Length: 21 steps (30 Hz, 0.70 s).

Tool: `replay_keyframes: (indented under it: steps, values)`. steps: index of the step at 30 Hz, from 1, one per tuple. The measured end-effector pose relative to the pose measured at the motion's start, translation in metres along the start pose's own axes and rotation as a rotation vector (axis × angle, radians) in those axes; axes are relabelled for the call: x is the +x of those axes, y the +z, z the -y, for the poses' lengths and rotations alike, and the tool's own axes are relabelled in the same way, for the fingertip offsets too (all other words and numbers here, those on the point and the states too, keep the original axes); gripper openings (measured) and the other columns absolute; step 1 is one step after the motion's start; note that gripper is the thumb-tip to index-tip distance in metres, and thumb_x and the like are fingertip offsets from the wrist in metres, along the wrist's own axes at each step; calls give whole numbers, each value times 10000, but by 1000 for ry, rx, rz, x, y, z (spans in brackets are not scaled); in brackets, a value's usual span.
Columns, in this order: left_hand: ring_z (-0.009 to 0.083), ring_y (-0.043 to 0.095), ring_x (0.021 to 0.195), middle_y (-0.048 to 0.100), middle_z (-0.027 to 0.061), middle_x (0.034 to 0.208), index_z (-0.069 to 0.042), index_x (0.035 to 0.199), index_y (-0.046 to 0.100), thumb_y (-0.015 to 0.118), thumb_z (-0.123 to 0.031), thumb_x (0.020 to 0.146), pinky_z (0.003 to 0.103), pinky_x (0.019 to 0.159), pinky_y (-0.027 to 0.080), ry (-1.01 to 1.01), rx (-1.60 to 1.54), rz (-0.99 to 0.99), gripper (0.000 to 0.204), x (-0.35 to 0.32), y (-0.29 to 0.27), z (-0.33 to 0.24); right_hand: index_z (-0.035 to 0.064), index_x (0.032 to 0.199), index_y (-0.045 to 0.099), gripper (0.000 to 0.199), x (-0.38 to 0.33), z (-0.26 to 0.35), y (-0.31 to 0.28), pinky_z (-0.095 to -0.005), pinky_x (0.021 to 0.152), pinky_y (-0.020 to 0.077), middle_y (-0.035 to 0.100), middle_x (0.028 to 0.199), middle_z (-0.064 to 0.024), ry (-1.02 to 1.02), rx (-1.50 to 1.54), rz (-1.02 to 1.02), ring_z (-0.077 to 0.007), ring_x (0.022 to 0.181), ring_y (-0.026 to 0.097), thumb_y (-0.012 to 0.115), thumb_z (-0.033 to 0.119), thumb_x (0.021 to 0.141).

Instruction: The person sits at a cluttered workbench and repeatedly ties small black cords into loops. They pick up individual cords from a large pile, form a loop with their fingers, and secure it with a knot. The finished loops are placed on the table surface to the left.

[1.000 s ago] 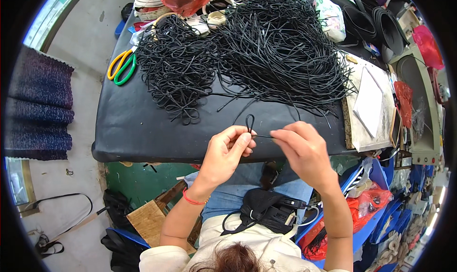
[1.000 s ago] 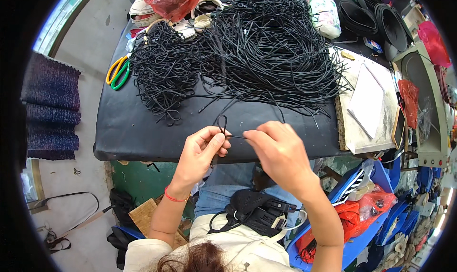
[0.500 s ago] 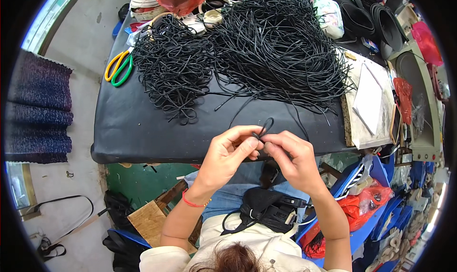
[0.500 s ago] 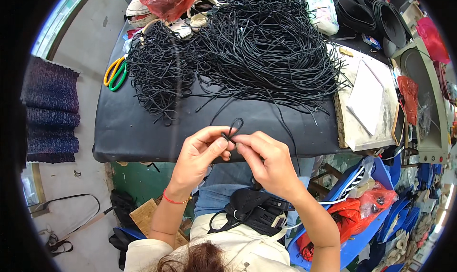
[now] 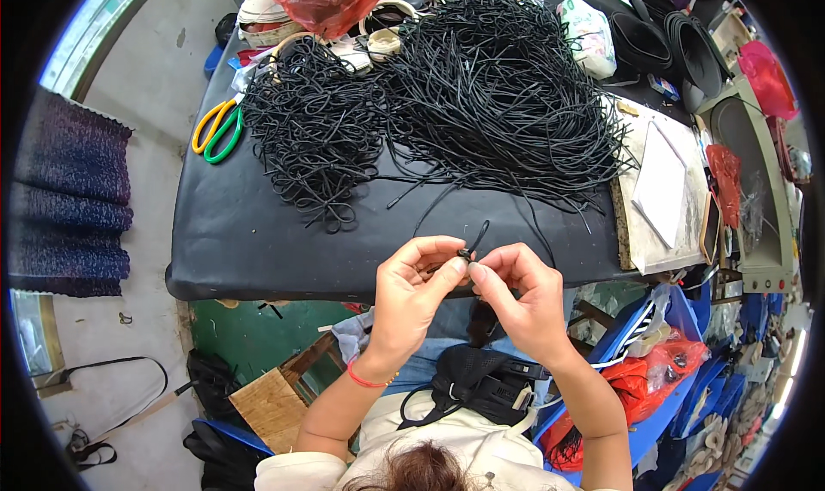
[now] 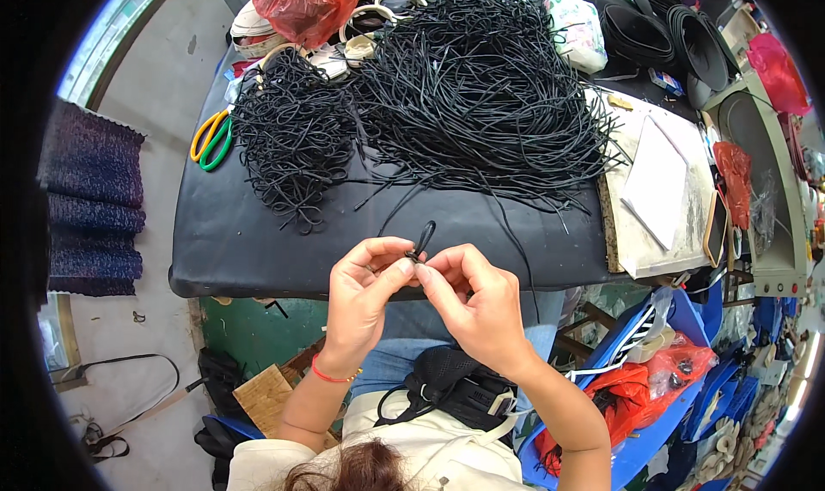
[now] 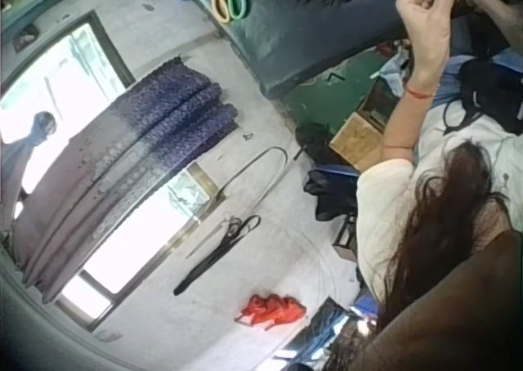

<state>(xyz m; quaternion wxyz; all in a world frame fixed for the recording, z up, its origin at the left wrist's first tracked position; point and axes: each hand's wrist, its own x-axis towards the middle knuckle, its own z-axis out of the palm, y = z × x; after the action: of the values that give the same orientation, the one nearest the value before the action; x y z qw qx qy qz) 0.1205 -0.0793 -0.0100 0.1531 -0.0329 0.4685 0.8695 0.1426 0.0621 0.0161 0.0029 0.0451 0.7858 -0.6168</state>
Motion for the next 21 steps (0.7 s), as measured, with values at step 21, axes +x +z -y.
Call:
replay_keyframes:
  steps: [21]
  values:
    - [98, 615, 814, 671, 98, 833, 7, 1022, 500, 617, -11, 793, 252, 755, 491, 169, 848, 197, 257, -4, 2, -21, -6, 833, 624, 175, 15, -8, -17, -221, 632, 423, 630, 809, -36, 393, 471, 203, -77, 744, 560, 690, 151, 793]
